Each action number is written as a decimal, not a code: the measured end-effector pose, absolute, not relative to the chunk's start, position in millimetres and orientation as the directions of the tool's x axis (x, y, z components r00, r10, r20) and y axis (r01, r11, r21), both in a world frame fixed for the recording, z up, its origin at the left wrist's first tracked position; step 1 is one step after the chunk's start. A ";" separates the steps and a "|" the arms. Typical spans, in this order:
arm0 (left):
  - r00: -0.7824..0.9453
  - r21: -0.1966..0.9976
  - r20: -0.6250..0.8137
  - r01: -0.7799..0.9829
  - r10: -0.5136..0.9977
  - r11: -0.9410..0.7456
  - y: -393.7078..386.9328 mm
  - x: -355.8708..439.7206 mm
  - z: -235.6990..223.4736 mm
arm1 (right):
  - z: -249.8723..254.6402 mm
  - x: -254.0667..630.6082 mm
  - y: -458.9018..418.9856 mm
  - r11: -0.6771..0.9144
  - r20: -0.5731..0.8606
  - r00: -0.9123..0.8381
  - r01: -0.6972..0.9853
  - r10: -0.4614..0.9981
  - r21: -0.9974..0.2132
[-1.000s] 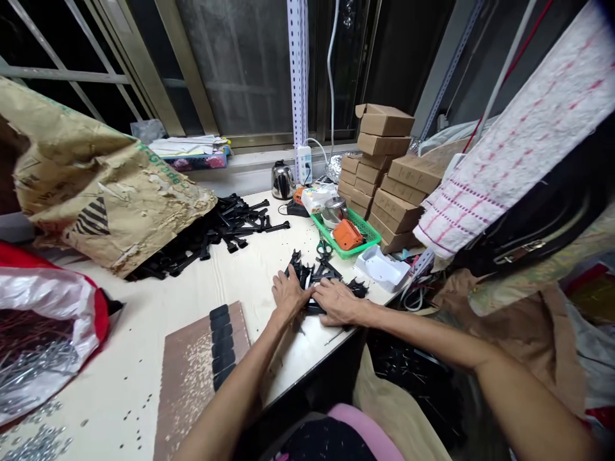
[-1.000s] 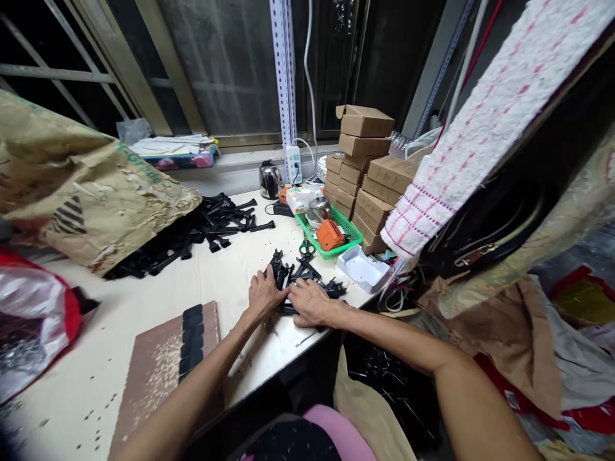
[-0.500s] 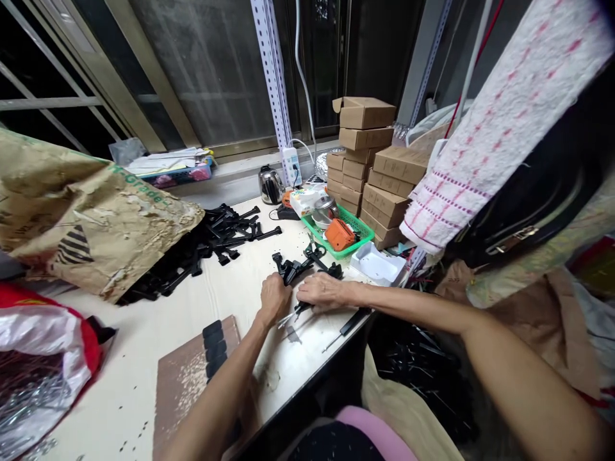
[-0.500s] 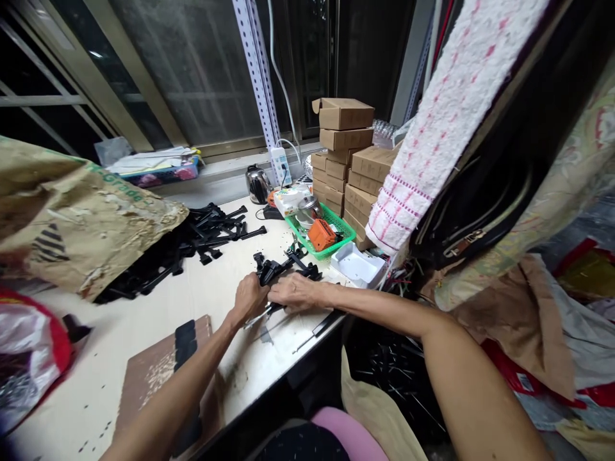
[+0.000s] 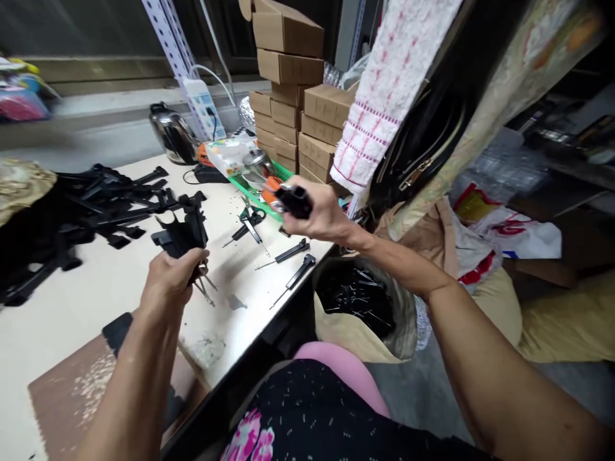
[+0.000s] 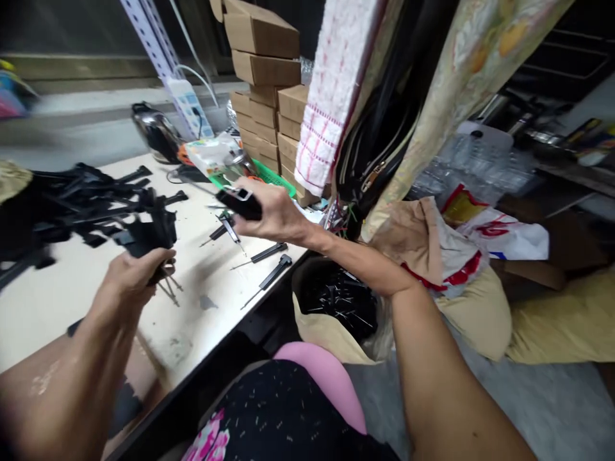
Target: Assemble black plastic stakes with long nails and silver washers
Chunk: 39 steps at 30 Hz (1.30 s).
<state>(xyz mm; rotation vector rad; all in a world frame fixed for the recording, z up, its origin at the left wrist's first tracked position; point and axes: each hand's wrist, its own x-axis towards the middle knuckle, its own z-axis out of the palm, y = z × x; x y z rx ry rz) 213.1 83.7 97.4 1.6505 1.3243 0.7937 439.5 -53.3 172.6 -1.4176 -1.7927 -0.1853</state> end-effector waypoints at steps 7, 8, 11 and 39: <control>0.685 0.952 -0.305 0.203 0.662 0.228 -50.6 261.6 112.2 | 111.1 483.4 -175.1 -0.058 0.476 0.593 0.662 0.649 -0.747; 0.760 0.948 -0.314 0.222 0.569 0.227 -66.7 272.8 104.0 | 94.5 488.8 -186.9 -0.115 0.459 0.668 0.629 0.586 -0.769; 0.867 0.970 -0.188 0.238 0.462 -0.053 -101.0 311.8 76.8 | 49.5 503.2 -213.6 -0.149 0.382 0.827 0.475 0.412 -0.867; 0.969 0.295 -0.236 0.142 0.072 -0.945 -131.2 272.3 -78.5 | 64.8 437.4 -43.5 0.439 -0.154 -0.435 0.899 0.887 -0.009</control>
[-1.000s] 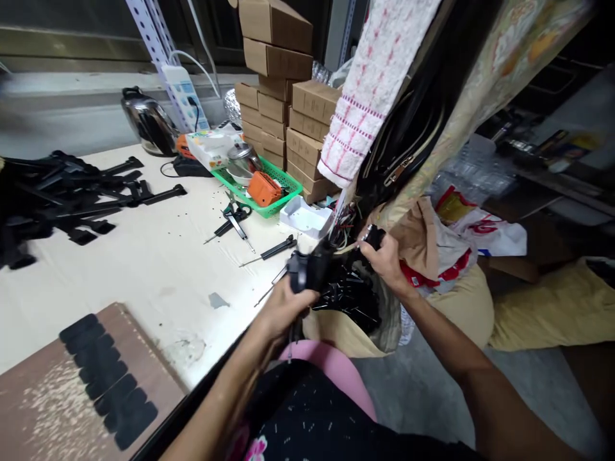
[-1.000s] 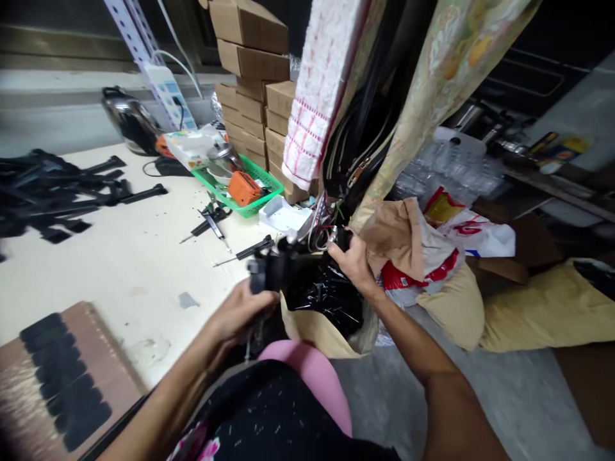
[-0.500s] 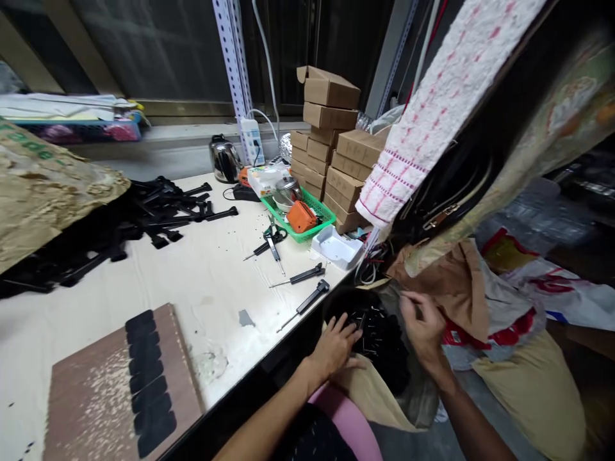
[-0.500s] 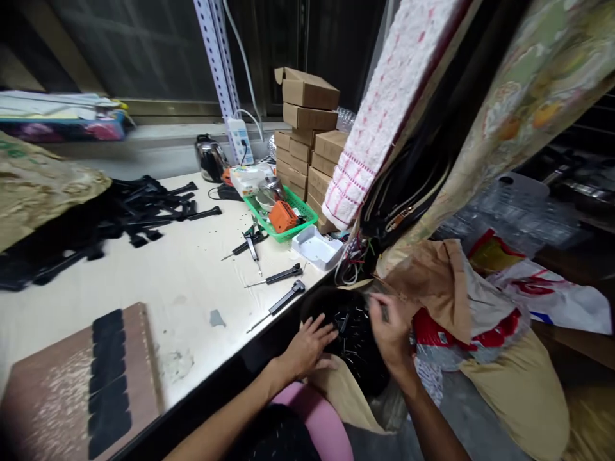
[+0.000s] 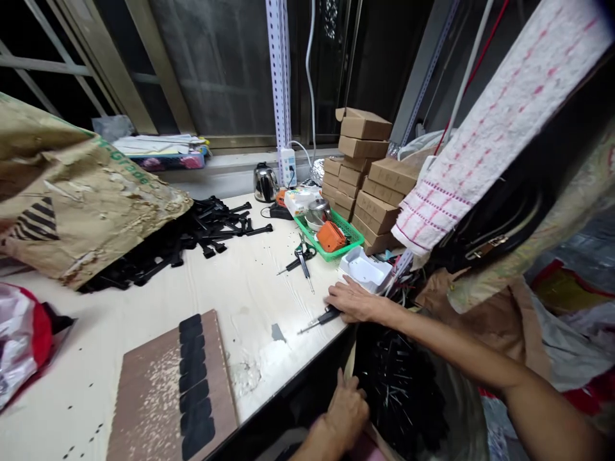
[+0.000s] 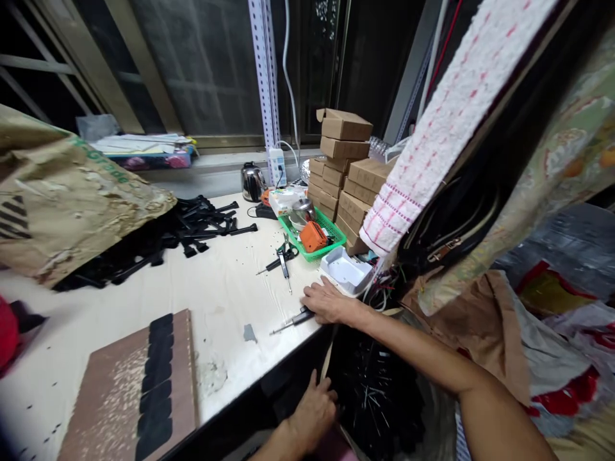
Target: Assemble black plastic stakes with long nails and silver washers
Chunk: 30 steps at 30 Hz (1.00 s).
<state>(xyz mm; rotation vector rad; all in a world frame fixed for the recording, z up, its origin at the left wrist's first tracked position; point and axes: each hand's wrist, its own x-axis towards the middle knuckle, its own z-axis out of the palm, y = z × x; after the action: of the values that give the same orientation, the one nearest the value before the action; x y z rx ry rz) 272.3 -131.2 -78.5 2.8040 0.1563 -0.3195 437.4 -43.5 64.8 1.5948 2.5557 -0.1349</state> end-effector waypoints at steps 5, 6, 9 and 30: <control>0.959 0.357 -0.256 0.212 0.122 -0.910 -127.2 268.6 -93.9 | 68.7 429.4 -28.7 0.530 -0.074 -0.527 0.848 0.847 0.030; 0.958 0.365 -0.261 0.215 0.122 -0.906 -126.4 268.2 -95.0 | 71.1 429.0 -20.7 0.523 -0.035 -0.521 0.851 0.853 0.046; 0.952 0.386 -0.279 0.230 0.124 -0.893 -125.5 266.5 -94.3 | 78.4 426.0 16.0 0.442 0.075 -0.450 0.891 0.890 0.101; 0.984 0.413 -0.179 0.078 0.003 -0.908 -120.8 257.8 -55.7 | 127.9 433.9 -94.9 0.151 0.442 -0.034 0.961 0.896 -0.233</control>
<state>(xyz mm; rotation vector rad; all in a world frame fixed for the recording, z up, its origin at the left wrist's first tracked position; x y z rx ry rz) 257.8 -120.8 -55.7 2.6989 0.0575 -0.2423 433.9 -94.9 127.9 2.4435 2.6984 0.2421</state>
